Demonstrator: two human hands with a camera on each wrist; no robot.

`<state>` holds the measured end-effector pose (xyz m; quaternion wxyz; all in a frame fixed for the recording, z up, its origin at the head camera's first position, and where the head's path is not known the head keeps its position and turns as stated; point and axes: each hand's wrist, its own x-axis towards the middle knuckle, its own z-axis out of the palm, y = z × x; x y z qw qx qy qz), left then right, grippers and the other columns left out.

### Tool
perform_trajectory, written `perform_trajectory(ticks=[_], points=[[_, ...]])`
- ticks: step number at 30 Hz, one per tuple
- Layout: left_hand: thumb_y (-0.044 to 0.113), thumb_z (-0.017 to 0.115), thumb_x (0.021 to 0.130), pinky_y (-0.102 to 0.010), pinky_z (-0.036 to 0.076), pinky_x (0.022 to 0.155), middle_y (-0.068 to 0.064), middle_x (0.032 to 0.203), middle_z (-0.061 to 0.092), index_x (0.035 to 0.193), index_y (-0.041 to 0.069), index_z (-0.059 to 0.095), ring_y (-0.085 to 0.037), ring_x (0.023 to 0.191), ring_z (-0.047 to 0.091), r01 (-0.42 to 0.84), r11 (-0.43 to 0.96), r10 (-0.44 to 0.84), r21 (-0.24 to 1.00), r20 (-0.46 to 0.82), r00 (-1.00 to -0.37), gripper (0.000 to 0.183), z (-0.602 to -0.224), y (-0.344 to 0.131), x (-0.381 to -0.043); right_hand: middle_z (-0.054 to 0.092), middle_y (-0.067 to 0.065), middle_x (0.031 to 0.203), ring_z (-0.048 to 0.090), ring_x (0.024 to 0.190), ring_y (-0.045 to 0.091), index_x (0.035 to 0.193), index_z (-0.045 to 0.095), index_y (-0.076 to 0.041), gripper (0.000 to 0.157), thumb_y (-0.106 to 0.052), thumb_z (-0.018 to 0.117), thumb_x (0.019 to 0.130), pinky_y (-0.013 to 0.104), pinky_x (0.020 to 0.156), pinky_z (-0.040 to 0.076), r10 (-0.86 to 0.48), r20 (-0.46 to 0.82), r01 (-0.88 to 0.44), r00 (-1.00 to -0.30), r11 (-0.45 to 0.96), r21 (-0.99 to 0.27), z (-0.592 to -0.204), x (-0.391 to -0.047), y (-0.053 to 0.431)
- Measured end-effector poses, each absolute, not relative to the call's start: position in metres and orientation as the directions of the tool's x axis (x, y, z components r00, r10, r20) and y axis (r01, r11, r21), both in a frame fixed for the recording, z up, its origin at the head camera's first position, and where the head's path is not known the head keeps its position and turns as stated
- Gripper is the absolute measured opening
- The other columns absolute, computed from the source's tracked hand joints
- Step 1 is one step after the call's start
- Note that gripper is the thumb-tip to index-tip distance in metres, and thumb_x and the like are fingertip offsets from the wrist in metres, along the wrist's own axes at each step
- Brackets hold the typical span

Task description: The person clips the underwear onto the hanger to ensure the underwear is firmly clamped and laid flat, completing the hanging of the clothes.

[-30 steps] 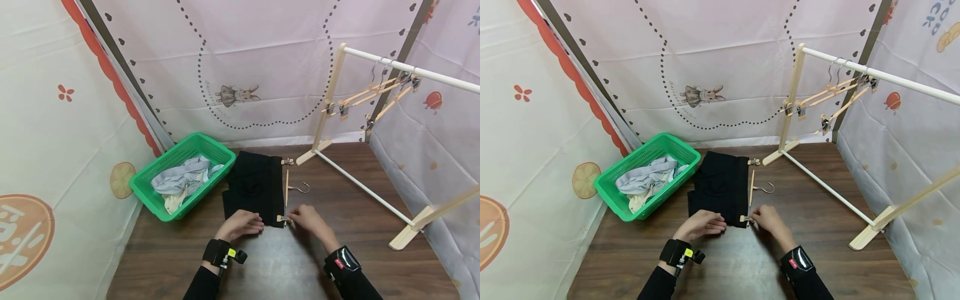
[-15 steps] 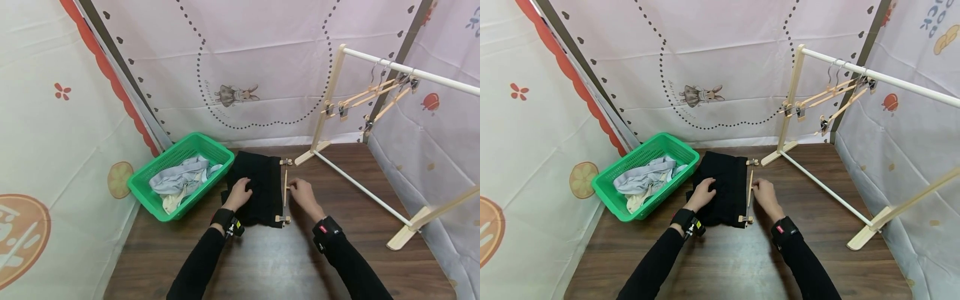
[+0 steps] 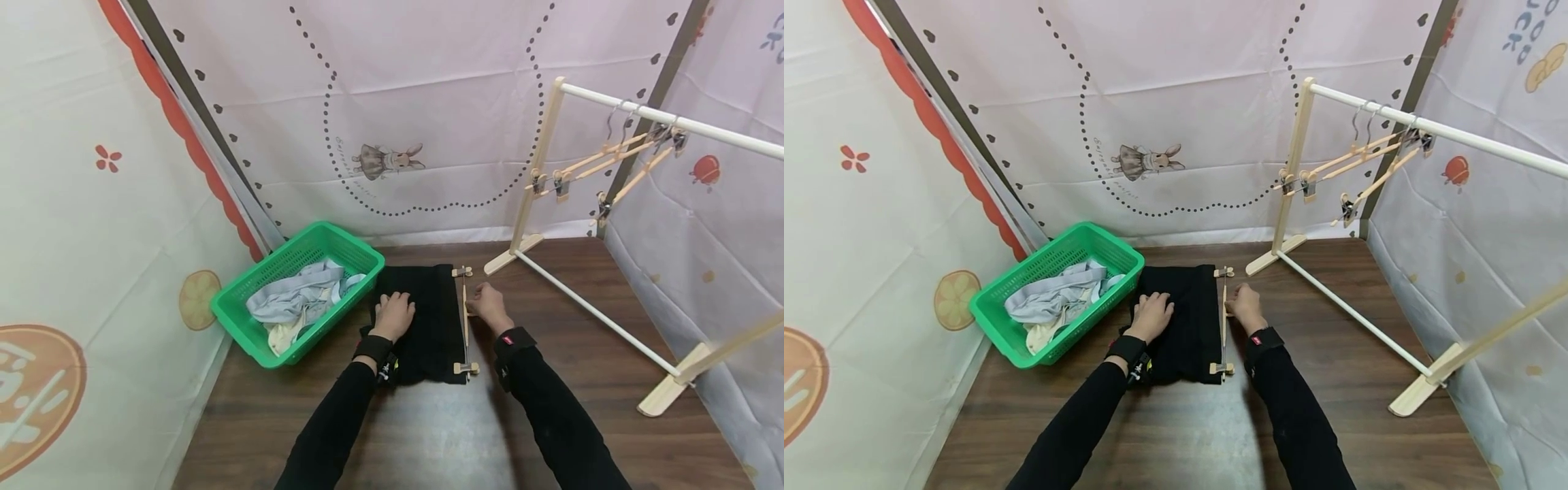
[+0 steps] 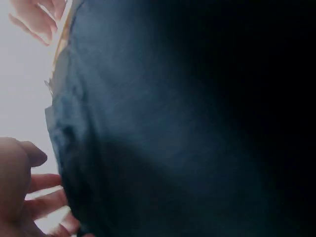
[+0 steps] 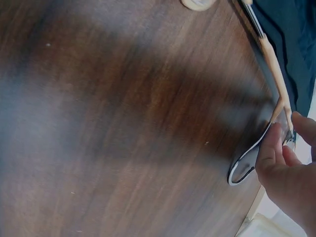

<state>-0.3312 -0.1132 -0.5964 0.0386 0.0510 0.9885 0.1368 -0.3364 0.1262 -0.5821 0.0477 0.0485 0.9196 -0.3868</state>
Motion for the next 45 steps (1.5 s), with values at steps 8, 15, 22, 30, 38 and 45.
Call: perform_trajectory(ticks=[8, 15, 22, 30, 38, 45], points=[[0.027, 0.054, 0.107, -0.049, 0.046, 0.096, -0.014, 0.128, 0.063, 0.139, 0.010, 0.058, -0.038, 0.115, 0.051, 0.134, 0.970, 0.151, 0.202, -0.070, -0.986, 0.036, -0.580, -0.105, -0.342, 0.065, 0.029, 0.116, 0.062, 0.110, 0.044, 0.124, 0.056, 0.009, 0.038, -0.017, 0.066, 0.097, 0.050, 0.094, 0.052, 0.013, -0.074, 0.059, -0.997, 0.737, -0.673, -0.586, -0.352, 0.116], [0.018, 0.060, 0.104, -0.046, 0.037, 0.116, -0.018, 0.156, 0.039, 0.151, 0.006, 0.045, -0.036, 0.145, 0.033, 0.225, 0.928, 0.263, 0.298, -0.094, -0.960, 0.051, -0.585, -0.093, -0.357, 0.047, 0.034, 0.134, 0.053, 0.119, 0.046, 0.143, 0.045, 0.006, 0.060, -0.011, 0.072, 0.093, 0.050, 0.098, 0.050, 0.014, -0.036, 0.035, -0.999, 0.705, -0.708, -0.606, -0.370, 0.102], [0.023, 0.049, 0.109, -0.049, 0.032, 0.119, -0.013, 0.167, 0.023, 0.161, 0.015, 0.027, -0.036, 0.150, 0.027, 0.191, 0.912, 0.273, 0.362, -0.192, -0.943, 0.057, -0.588, -0.077, -0.376, 0.026, 0.034, 0.158, 0.034, 0.142, 0.050, 0.158, 0.029, 0.001, 0.066, -0.013, 0.061, 0.101, 0.062, 0.116, 0.030, -0.080, -0.116, 0.011, -0.990, 0.773, -0.634, -0.580, -0.370, 0.099], [0.039, 0.048, 0.108, -0.050, 0.039, 0.104, -0.006, 0.171, 0.010, 0.159, 0.038, 0.034, -0.041, 0.140, 0.029, 0.191, 0.948, 0.269, 0.255, -0.317, -0.910, 0.053, -0.578, -0.070, -0.383, 0.033, 0.032, 0.157, 0.052, 0.125, 0.043, 0.156, 0.031, 0.004, 0.060, -0.011, 0.053, 0.103, 0.054, 0.111, 0.038, -0.143, -0.194, 0.027, -0.970, 0.736, -0.677, -0.576, -0.388, 0.100], [0.034, 0.050, 0.108, -0.050, 0.036, 0.111, -0.005, 0.158, 0.040, 0.147, 0.016, 0.054, -0.033, 0.142, 0.033, 0.150, 0.945, 0.222, 0.290, -0.235, -0.946, 0.043, -0.576, -0.060, -0.388, 0.038, 0.022, 0.158, 0.053, 0.075, 0.016, 0.160, 0.028, -0.004, 0.055, -0.004, 0.042, 0.107, 0.033, 0.075, 0.046, -0.075, -0.367, 0.360, -0.927, 0.093, -0.928, -0.562, -0.389, 0.103], [0.012, 0.068, 0.099, -0.037, 0.052, 0.088, -0.009, 0.110, 0.063, 0.114, 0.006, 0.065, -0.025, 0.104, 0.061, 0.195, 0.826, 0.175, 0.529, 0.088, -0.981, 0.017, -0.575, -0.062, -0.398, 0.043, 0.026, 0.153, 0.039, 0.144, 0.036, 0.151, 0.042, 0.004, 0.047, -0.008, 0.049, 0.106, 0.051, 0.117, 0.034, 0.008, -0.308, 0.306, -0.951, -0.095, -0.947, -0.552, -0.389, 0.106]])
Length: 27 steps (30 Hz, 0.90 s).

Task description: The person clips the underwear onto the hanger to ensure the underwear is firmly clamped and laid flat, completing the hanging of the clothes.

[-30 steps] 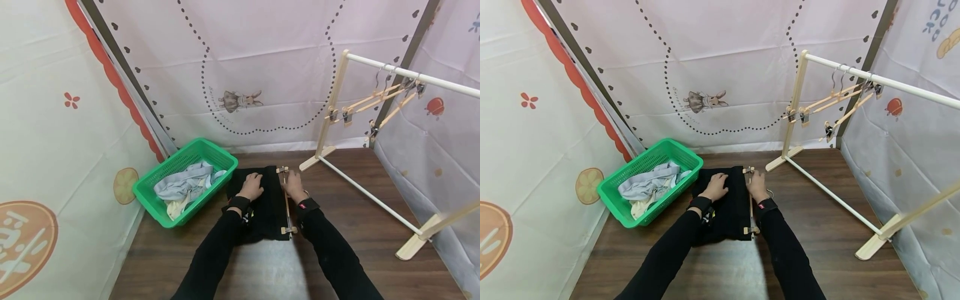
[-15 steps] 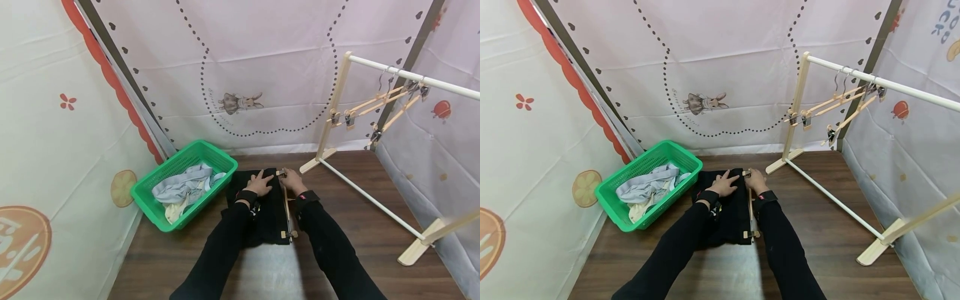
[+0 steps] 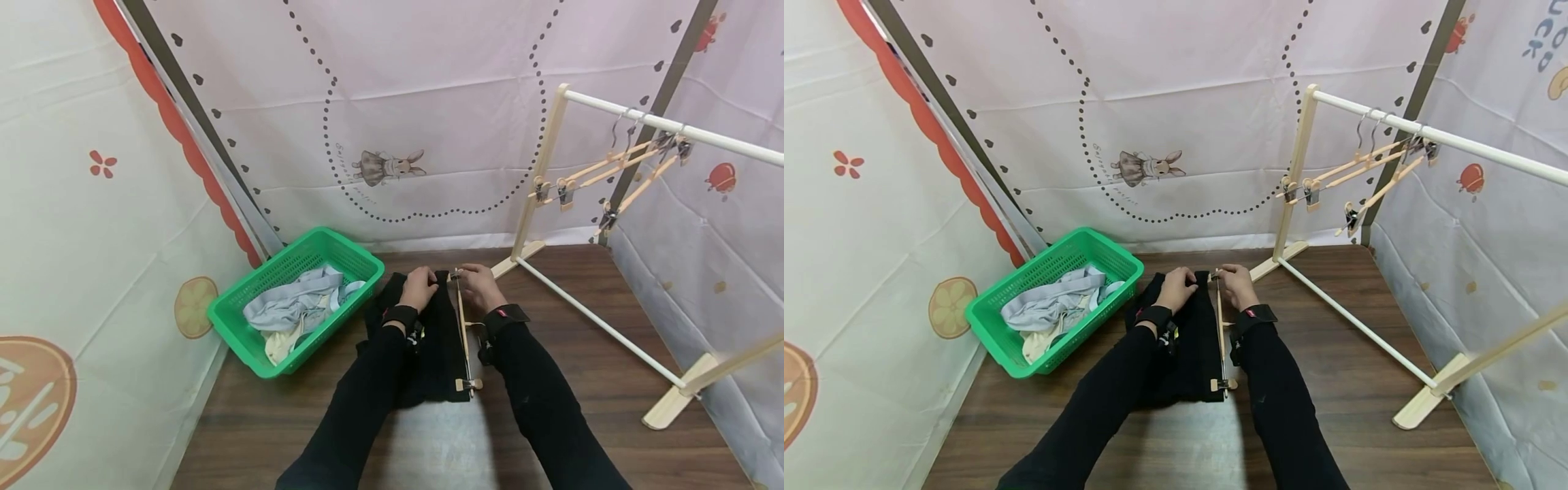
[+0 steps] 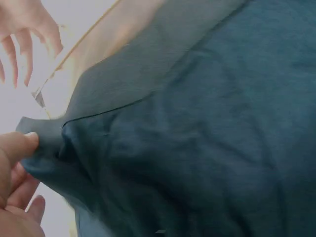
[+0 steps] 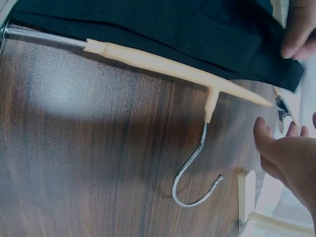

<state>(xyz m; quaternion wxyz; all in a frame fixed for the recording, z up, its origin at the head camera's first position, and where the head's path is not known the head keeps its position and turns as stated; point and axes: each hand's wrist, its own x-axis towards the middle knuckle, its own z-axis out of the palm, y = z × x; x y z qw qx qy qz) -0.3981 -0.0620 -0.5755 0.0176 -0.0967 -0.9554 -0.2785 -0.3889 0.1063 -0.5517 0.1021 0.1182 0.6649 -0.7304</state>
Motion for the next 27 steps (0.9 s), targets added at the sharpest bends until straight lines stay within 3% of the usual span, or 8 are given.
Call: perform_trajectory(ticks=[2, 5, 9, 12, 17, 23, 27], points=[[0.006, 0.068, 0.098, -0.036, 0.049, 0.082, -0.011, 0.106, 0.061, 0.123, 0.003, 0.059, -0.025, 0.097, 0.060, 0.206, 0.755, 0.187, 0.622, 0.096, -0.978, 0.027, -0.569, -0.064, -0.400, 0.049, 0.029, 0.146, 0.045, 0.138, 0.037, 0.147, 0.045, 0.009, 0.046, -0.007, 0.053, 0.104, 0.048, 0.114, 0.040, 0.063, -0.277, 0.269, -0.959, -0.119, -0.956, -0.552, -0.389, 0.106], [0.004, 0.063, 0.100, -0.037, 0.041, 0.080, -0.014, 0.107, 0.056, 0.137, 0.000, 0.052, -0.026, 0.094, 0.052, 0.217, 0.710, 0.243, 0.670, 0.055, -0.968, 0.039, -0.559, -0.068, -0.405, 0.058, 0.028, 0.128, 0.054, 0.128, 0.040, 0.139, 0.049, 0.015, 0.043, -0.003, 0.058, 0.101, 0.041, 0.105, 0.049, 0.155, -0.234, 0.206, -0.960, -0.178, -0.962, -0.553, -0.390, 0.106], [0.006, 0.061, 0.100, -0.039, 0.042, 0.085, -0.017, 0.111, 0.055, 0.129, -0.001, 0.062, -0.028, 0.097, 0.049, 0.264, 0.727, 0.312, 0.633, 0.037, -0.949, 0.029, -0.547, -0.074, -0.412, 0.059, 0.023, 0.117, 0.057, 0.125, 0.040, 0.135, 0.048, 0.017, 0.041, 0.004, 0.060, 0.099, 0.037, 0.103, 0.051, 0.196, -0.199, 0.143, -0.960, -0.265, -0.953, -0.550, -0.391, 0.105], [0.011, 0.061, 0.102, -0.041, 0.047, 0.092, -0.017, 0.114, 0.058, 0.116, 0.001, 0.067, -0.029, 0.102, 0.054, 0.277, 0.713, 0.324, 0.644, 0.047, -0.945, 0.019, -0.540, -0.078, -0.416, 0.060, 0.027, 0.123, 0.062, 0.121, 0.034, 0.137, 0.046, 0.018, 0.043, 0.006, 0.060, 0.098, 0.039, 0.105, 0.050, 0.190, -0.200, 0.136, -0.961, -0.305, -0.943, -0.545, -0.391, 0.106], [0.020, 0.059, 0.105, -0.043, 0.050, 0.097, -0.014, 0.119, 0.063, 0.115, 0.005, 0.063, -0.030, 0.113, 0.060, 0.267, 0.689, 0.335, 0.674, 0.031, -0.942, 0.019, -0.528, -0.085, -0.417, 0.061, 0.030, 0.130, 0.067, 0.112, 0.021, 0.135, 0.049, 0.021, 0.043, 0.007, 0.061, 0.096, 0.037, 0.106, 0.048, 0.173, -0.263, 0.182, -0.949, -0.379, -0.907, -0.534, -0.388, 0.109], [0.016, 0.057, 0.106, -0.042, 0.049, 0.100, -0.014, 0.124, 0.065, 0.122, 0.005, 0.065, -0.030, 0.116, 0.061, 0.291, 0.654, 0.360, 0.699, 0.051, -0.931, 0.021, -0.518, -0.089, -0.420, 0.060, 0.030, 0.133, 0.057, 0.129, 0.033, 0.134, 0.050, 0.020, 0.043, 0.003, 0.063, 0.098, 0.036, 0.107, 0.048, 0.062, -0.287, 0.244, -0.956, -0.378, -0.893, -0.525, -0.381, 0.119], [0.016, 0.058, 0.105, -0.041, 0.049, 0.099, -0.013, 0.123, 0.066, 0.123, 0.005, 0.067, -0.028, 0.113, 0.062, 0.294, 0.642, 0.357, 0.708, 0.063, -0.932, 0.022, -0.516, -0.089, -0.422, 0.049, 0.031, 0.145, 0.065, 0.120, 0.026, 0.139, 0.047, 0.017, 0.045, -0.004, 0.060, 0.101, 0.038, 0.111, 0.044, -0.012, -0.287, 0.279, -0.958, -0.286, -0.917, -0.520, -0.379, 0.124]])
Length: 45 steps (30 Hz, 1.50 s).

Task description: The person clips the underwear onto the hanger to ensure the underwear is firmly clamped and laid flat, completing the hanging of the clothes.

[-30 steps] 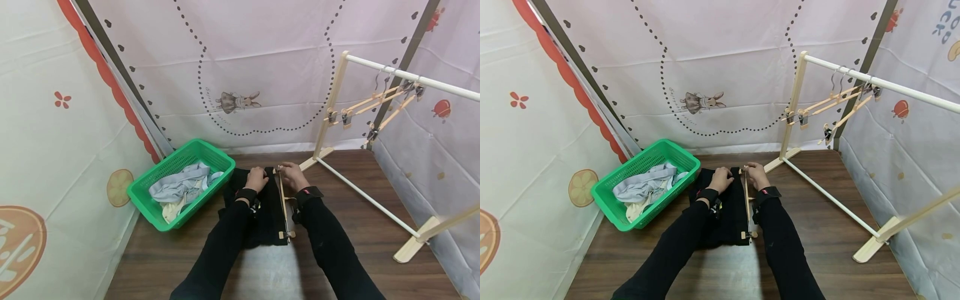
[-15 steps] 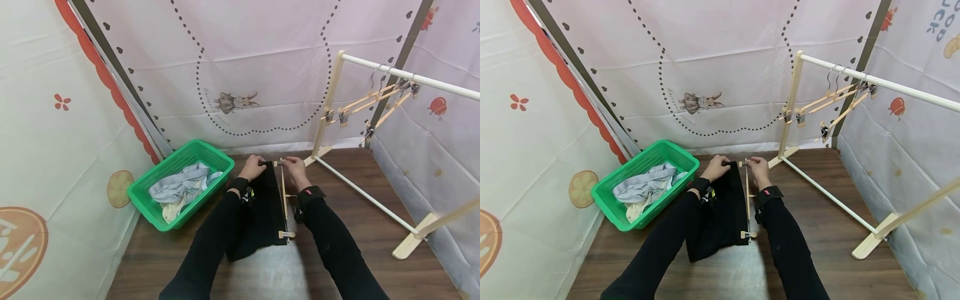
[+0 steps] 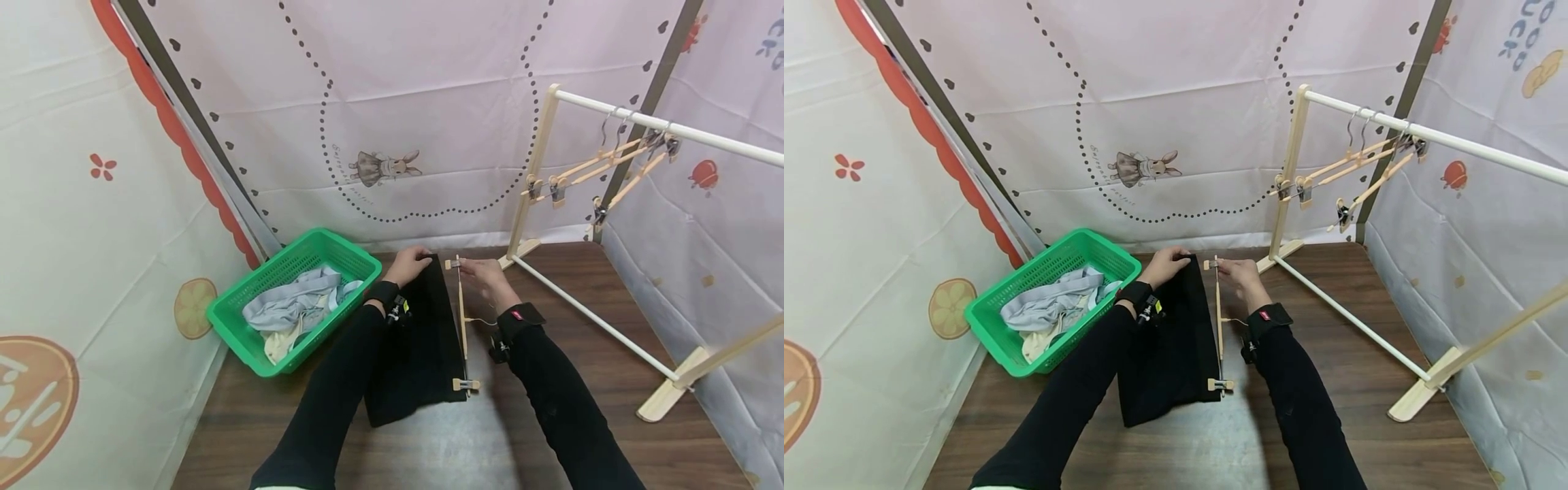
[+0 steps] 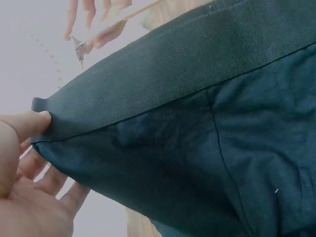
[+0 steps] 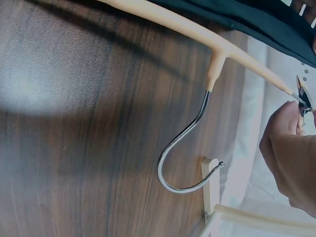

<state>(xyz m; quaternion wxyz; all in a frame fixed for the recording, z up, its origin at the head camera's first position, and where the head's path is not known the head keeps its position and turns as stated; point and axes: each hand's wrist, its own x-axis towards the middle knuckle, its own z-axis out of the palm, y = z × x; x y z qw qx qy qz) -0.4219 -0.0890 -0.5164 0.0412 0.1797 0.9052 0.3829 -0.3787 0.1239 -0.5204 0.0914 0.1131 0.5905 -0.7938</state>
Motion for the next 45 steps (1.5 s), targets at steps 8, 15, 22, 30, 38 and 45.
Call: perform_trajectory(ticks=[8, 15, 22, 30, 38, 45], points=[[0.022, 0.058, 0.106, -0.043, 0.048, 0.097, -0.014, 0.123, 0.065, 0.122, 0.005, 0.065, -0.030, 0.110, 0.060, 0.233, 0.631, 0.310, 0.740, 0.034, -0.950, 0.025, -0.511, -0.084, -0.420, 0.057, 0.031, 0.136, 0.062, 0.123, 0.029, 0.136, 0.051, 0.018, 0.041, -0.004, 0.058, 0.103, 0.042, 0.114, 0.041, -0.032, -0.246, 0.247, -0.969, -0.205, -0.947, -0.515, -0.379, 0.125], [0.023, 0.056, 0.107, -0.042, 0.047, 0.090, -0.012, 0.115, 0.065, 0.117, 0.007, 0.064, -0.027, 0.102, 0.059, 0.259, 0.625, 0.325, 0.736, 0.056, -0.944, 0.021, -0.511, -0.079, -0.422, 0.072, 0.013, 0.107, 0.065, 0.118, 0.027, 0.133, 0.054, 0.018, 0.041, -0.006, 0.063, 0.101, 0.043, 0.113, 0.042, -0.050, -0.227, 0.232, -0.973, -0.168, -0.958, -0.510, -0.381, 0.125], [0.021, 0.057, 0.106, -0.039, 0.047, 0.085, -0.011, 0.108, 0.065, 0.111, 0.006, 0.066, -0.026, 0.094, 0.058, 0.267, 0.606, 0.338, 0.749, 0.062, -0.939, 0.018, -0.506, -0.072, -0.424, 0.070, 0.011, 0.100, 0.064, 0.117, 0.031, 0.132, 0.054, 0.020, 0.040, -0.003, 0.062, 0.100, 0.044, 0.113, 0.041, -0.070, -0.212, 0.221, -0.975, -0.172, -0.960, -0.505, -0.381, 0.122], [0.017, 0.060, 0.104, -0.038, 0.047, 0.084, -0.010, 0.107, 0.065, 0.110, 0.005, 0.066, -0.024, 0.093, 0.056, 0.235, 0.590, 0.337, 0.773, 0.029, -0.941, 0.015, -0.501, -0.066, -0.432, 0.063, 0.029, 0.126, 0.066, 0.113, 0.030, 0.128, 0.058, 0.019, 0.036, -0.003, 0.062, 0.101, 0.044, 0.110, 0.045, -0.070, -0.178, 0.183, -0.982, -0.067, -0.981, -0.502, -0.380, 0.117], [0.013, 0.061, 0.103, -0.039, 0.050, 0.086, -0.012, 0.110, 0.068, 0.111, 0.003, 0.068, -0.025, 0.096, 0.060, 0.331, 0.625, 0.384, 0.707, 0.091, -0.919, 0.015, -0.499, -0.065, -0.430, 0.054, 0.036, 0.137, 0.054, 0.130, 0.043, 0.136, 0.052, 0.018, 0.043, -0.012, 0.055, 0.106, 0.047, 0.111, 0.044, -0.061, -0.164, 0.166, -0.985, -0.033, -0.985, -0.510, -0.374, 0.111], [0.007, 0.059, 0.103, -0.042, 0.051, 0.098, -0.017, 0.121, 0.068, 0.118, 0.001, 0.069, -0.030, 0.112, 0.063, 0.376, 0.624, 0.433, 0.685, 0.097, -0.896, 0.019, -0.505, -0.067, -0.424, 0.051, 0.033, 0.143, 0.058, 0.127, 0.036, 0.143, 0.046, 0.014, 0.047, -0.016, 0.052, 0.107, 0.044, 0.110, 0.045, -0.065, -0.229, 0.235, -0.971, -0.127, -0.964, -0.517, -0.373, 0.113]])
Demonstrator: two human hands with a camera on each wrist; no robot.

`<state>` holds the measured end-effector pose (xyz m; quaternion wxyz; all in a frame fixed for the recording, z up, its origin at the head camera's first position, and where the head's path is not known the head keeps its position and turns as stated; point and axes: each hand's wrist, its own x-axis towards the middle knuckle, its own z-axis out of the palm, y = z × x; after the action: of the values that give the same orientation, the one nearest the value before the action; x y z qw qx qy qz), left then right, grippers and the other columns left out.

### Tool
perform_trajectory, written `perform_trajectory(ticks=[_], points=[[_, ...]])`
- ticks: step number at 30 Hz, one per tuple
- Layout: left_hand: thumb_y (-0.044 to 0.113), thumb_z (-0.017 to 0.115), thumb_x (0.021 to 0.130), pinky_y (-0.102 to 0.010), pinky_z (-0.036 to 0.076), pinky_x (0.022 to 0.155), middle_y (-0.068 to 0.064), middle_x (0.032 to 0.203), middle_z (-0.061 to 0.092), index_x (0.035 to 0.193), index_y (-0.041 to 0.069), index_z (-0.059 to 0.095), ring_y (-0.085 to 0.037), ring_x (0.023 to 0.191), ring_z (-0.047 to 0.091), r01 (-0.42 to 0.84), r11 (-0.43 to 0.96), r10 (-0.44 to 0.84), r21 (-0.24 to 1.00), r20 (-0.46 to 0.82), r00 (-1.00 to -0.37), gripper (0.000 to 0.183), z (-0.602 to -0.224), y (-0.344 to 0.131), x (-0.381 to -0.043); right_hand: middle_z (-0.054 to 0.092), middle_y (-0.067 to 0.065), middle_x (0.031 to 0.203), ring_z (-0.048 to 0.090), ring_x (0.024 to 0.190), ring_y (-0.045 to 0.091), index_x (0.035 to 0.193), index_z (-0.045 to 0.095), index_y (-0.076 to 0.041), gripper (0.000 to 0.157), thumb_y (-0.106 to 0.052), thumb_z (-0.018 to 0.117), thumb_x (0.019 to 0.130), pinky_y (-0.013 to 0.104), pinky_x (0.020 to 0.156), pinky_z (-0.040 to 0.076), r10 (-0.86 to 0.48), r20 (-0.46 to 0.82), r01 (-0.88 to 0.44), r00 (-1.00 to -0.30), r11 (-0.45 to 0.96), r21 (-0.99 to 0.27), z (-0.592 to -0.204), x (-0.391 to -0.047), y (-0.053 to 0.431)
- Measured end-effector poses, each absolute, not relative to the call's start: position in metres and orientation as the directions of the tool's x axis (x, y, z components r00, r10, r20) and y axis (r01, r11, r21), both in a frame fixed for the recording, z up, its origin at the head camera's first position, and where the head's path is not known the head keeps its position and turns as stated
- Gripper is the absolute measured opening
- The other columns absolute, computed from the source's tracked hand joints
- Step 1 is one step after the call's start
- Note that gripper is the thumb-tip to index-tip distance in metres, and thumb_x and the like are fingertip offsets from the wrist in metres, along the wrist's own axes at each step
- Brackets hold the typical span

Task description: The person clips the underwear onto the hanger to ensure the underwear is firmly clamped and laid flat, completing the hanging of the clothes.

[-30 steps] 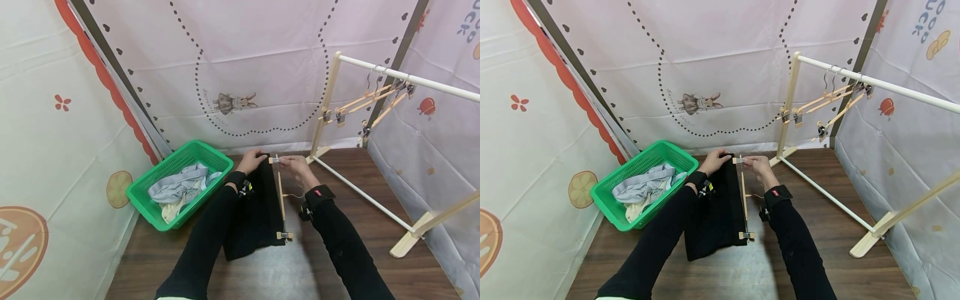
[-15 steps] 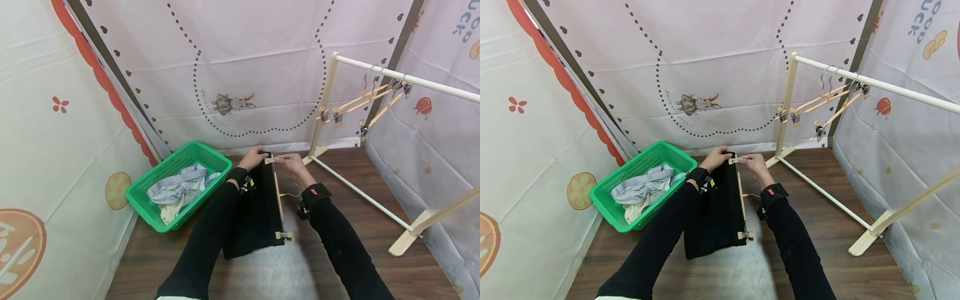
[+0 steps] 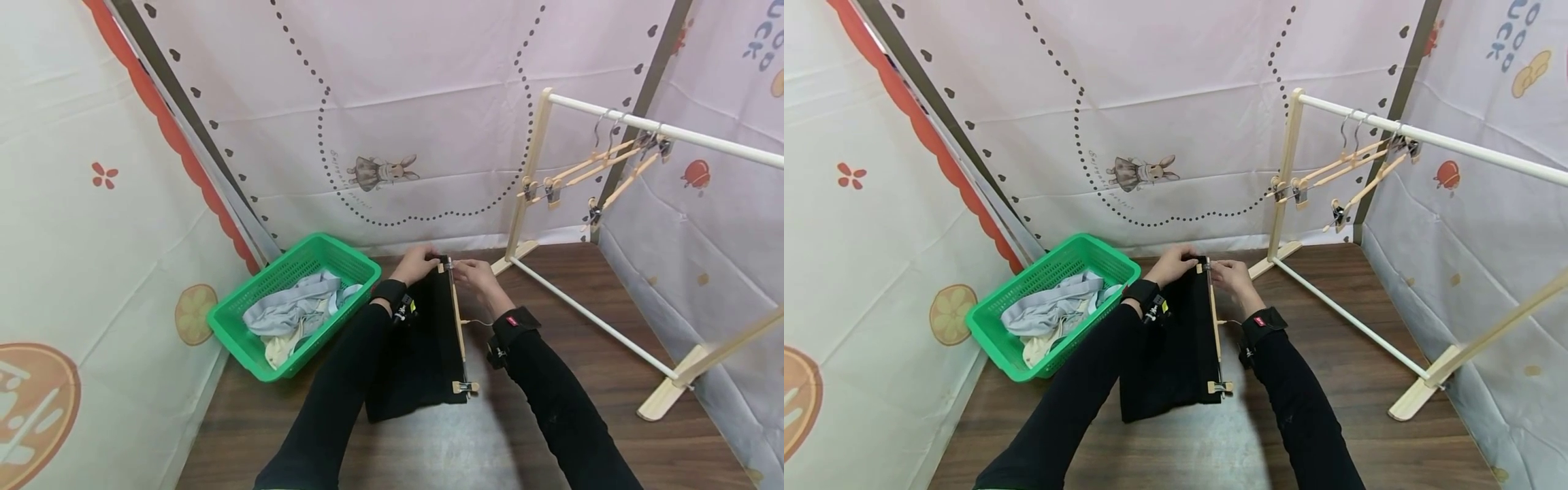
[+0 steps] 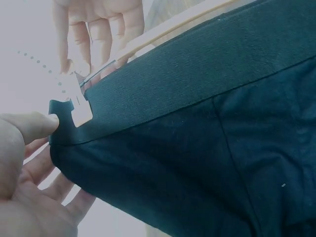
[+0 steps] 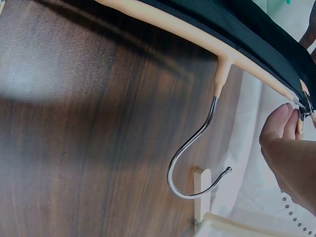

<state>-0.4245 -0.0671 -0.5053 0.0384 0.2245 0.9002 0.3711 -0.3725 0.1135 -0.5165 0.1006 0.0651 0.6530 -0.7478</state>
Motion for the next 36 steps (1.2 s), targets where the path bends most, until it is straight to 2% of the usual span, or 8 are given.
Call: perform_trajectory(ticks=[3, 9, 14, 19, 23, 28, 32, 36], points=[[0.005, 0.057, 0.103, -0.044, 0.049, 0.104, -0.018, 0.130, 0.065, 0.127, 0.000, 0.066, -0.032, 0.122, 0.060, 0.359, 0.638, 0.429, 0.681, 0.074, -0.900, 0.026, -0.510, -0.070, -0.421, 0.049, 0.032, 0.145, 0.058, 0.127, 0.034, 0.145, 0.043, 0.014, 0.050, -0.018, 0.051, 0.108, 0.045, 0.112, 0.043, -0.077, -0.249, 0.258, -0.965, -0.144, -0.955, -0.521, -0.374, 0.114], [0.012, 0.055, 0.105, -0.044, 0.047, 0.107, -0.014, 0.142, 0.058, 0.142, 0.005, 0.057, -0.030, 0.131, 0.055, 0.274, 0.696, 0.390, 0.663, -0.029, -0.920, 0.037, -0.520, -0.075, -0.409, 0.044, 0.035, 0.148, 0.047, 0.136, 0.042, 0.148, 0.034, 0.017, 0.052, -0.014, 0.048, 0.108, 0.047, 0.116, 0.038, -0.112, -0.282, 0.297, -0.953, -0.161, -0.941, -0.533, -0.376, 0.118], [0.010, 0.053, 0.106, -0.043, 0.049, 0.105, -0.016, 0.144, 0.056, 0.145, 0.003, 0.053, -0.031, 0.131, 0.055, 0.234, 0.685, 0.391, 0.690, -0.078, -0.917, 0.039, -0.531, -0.077, -0.394, 0.034, 0.036, 0.153, 0.039, 0.143, 0.042, 0.153, 0.018, 0.018, 0.058, -0.005, 0.046, 0.108, 0.042, 0.117, 0.037, -0.172, -0.344, 0.366, -0.923, -0.116, -0.923, -0.542, -0.373, 0.125], [0.011, 0.052, 0.107, -0.043, 0.048, 0.106, -0.017, 0.145, 0.055, 0.146, 0.002, 0.051, -0.032, 0.132, 0.054, 0.231, 0.683, 0.405, 0.693, -0.096, -0.909, 0.040, -0.543, -0.078, -0.381, 0.022, 0.034, 0.160, 0.033, 0.147, 0.040, 0.157, 0.006, 0.012, 0.064, -0.003, 0.044, 0.108, 0.043, 0.119, 0.033, -0.205, -0.377, 0.402, -0.903, -0.102, -0.910, -0.549, -0.368, 0.132], [0.011, 0.052, 0.107, -0.043, 0.049, 0.104, -0.017, 0.143, 0.057, 0.145, 0.001, 0.051, -0.032, 0.130, 0.055, 0.242, 0.687, 0.414, 0.685, -0.096, -0.905, 0.040, -0.551, -0.079, -0.374, 0.023, 0.034, 0.160, 0.033, 0.146, 0.043, 0.158, 0.008, 0.011, 0.061, -0.004, 0.041, 0.108, 0.046, 0.119, 0.033, -0.210, -0.347, 0.370, -0.914, -0.083, -0.925, -0.554, -0.360, 0.136], [0.010, 0.053, 0.106, -0.041, 0.052, 0.100, -0.017, 0.139, 0.059, 0.142, -0.001, 0.053, -0.030, 0.123, 0.059, 0.268, 0.684, 0.437, 0.678, -0.087, -0.895, 0.038, -0.558, -0.074, -0.361, 0.027, 0.038, 0.156, 0.034, 0.142, 0.051, 0.155, 0.017, 0.014, 0.054, -0.002, 0.039, 0.108, 0.052, 0.118, 0.033, -0.189, -0.250, 0.256, -0.950, -0.008, -0.967, -0.556, -0.337, 0.148], [0.010, 0.056, 0.104, -0.035, 0.054, 0.092, -0.014, 0.129, 0.063, 0.137, 0.000, 0.058, -0.025, 0.111, 0.063, 0.298, 0.695, 0.444, 0.654, -0.065, -0.894, 0.034, -0.562, -0.067, -0.343, 0.038, 0.040, 0.148, 0.042, 0.136, 0.052, 0.150, 0.030, 0.017, 0.048, 0.000, 0.042, 0.106, 0.052, 0.113, 0.040, -0.136, -0.129, 0.111, -0.982, 0.128, -0.986, -0.555, -0.305, 0.169], [0.013, 0.063, 0.101, -0.026, 0.052, 0.076, -0.005, 0.105, 0.065, 0.127, 0.003, 0.064, -0.014, 0.089, 0.061, 0.299, 0.707, 0.434, 0.640, -0.060, -0.899, 0.028, -0.567, -0.060, -0.318, 0.049, 0.038, 0.140, 0.051, 0.129, 0.049, 0.143, 0.041, 0.016, 0.042, -0.001, 0.048, 0.105, 0.050, 0.105, 0.049, -0.029, 0.007, -0.016, -1.000, 0.338, -0.941, -0.551, -0.263, 0.203]])
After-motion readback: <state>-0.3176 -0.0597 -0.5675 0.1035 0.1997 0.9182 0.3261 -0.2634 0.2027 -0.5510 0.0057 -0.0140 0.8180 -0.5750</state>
